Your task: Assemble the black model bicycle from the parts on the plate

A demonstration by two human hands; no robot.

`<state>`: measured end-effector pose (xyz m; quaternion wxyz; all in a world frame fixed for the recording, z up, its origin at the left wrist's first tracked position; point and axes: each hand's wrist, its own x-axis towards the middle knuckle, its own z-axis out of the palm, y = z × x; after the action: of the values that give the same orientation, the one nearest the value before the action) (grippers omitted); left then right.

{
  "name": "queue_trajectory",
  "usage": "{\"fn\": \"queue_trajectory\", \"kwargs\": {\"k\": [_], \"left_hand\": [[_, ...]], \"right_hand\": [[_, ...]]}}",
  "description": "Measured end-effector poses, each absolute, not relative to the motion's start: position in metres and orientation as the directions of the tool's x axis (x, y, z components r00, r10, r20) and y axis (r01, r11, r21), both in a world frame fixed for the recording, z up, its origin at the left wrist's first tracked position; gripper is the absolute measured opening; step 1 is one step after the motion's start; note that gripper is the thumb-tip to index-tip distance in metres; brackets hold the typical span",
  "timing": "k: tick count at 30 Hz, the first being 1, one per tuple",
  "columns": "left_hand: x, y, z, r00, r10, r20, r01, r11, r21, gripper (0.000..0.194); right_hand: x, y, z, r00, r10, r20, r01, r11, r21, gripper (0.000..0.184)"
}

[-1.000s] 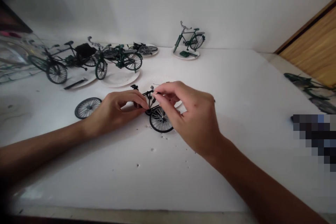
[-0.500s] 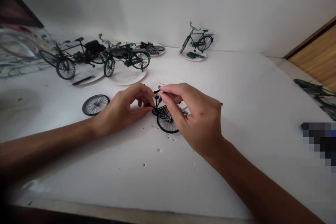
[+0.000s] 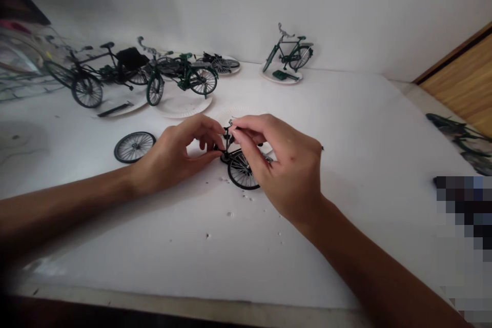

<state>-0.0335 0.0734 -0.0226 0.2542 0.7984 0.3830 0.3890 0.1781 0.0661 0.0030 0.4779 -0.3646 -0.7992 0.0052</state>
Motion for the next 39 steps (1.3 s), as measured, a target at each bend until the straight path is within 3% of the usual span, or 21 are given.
{"fn": "queue_trajectory", "kwargs": {"k": [8,20,28,36,39], "left_hand": [[-0.0310,0.0737,-0.0227,0.402,0.804,0.439,0.419,-0.587,0.692,0.036],[-0.0315,0.0728,-0.0228,0.385,0.811,0.442,0.431,-0.581,0.691,0.035],[-0.0314,0.0732,-0.0224,0.392,0.809,0.437,0.426,-0.581,0.694,0.033],[-0.0335,0.0733,-0.0228,0.411,0.800,0.437,0.427,-0.592,0.683,0.034],[-0.0332,0.0735,-0.0229,0.412,0.799,0.439,0.425,-0.594,0.683,0.035]], "right_hand": [[0.1758,0.0732,-0.0004,-0.268,0.455,0.849,0.556,0.793,-0.249,0.020],[0.1757,0.0731,-0.0003,-0.275,0.477,0.835,0.564,0.783,-0.262,0.020],[0.1762,0.0734,0.0010,-0.296,0.461,0.837,0.580,0.783,-0.226,0.019],[0.1768,0.0748,0.0036,-0.393,0.394,0.831,0.572,0.812,-0.115,0.025],[0.1766,0.0763,0.0007,-0.377,0.394,0.838,0.555,0.821,-0.136,0.027]]}}
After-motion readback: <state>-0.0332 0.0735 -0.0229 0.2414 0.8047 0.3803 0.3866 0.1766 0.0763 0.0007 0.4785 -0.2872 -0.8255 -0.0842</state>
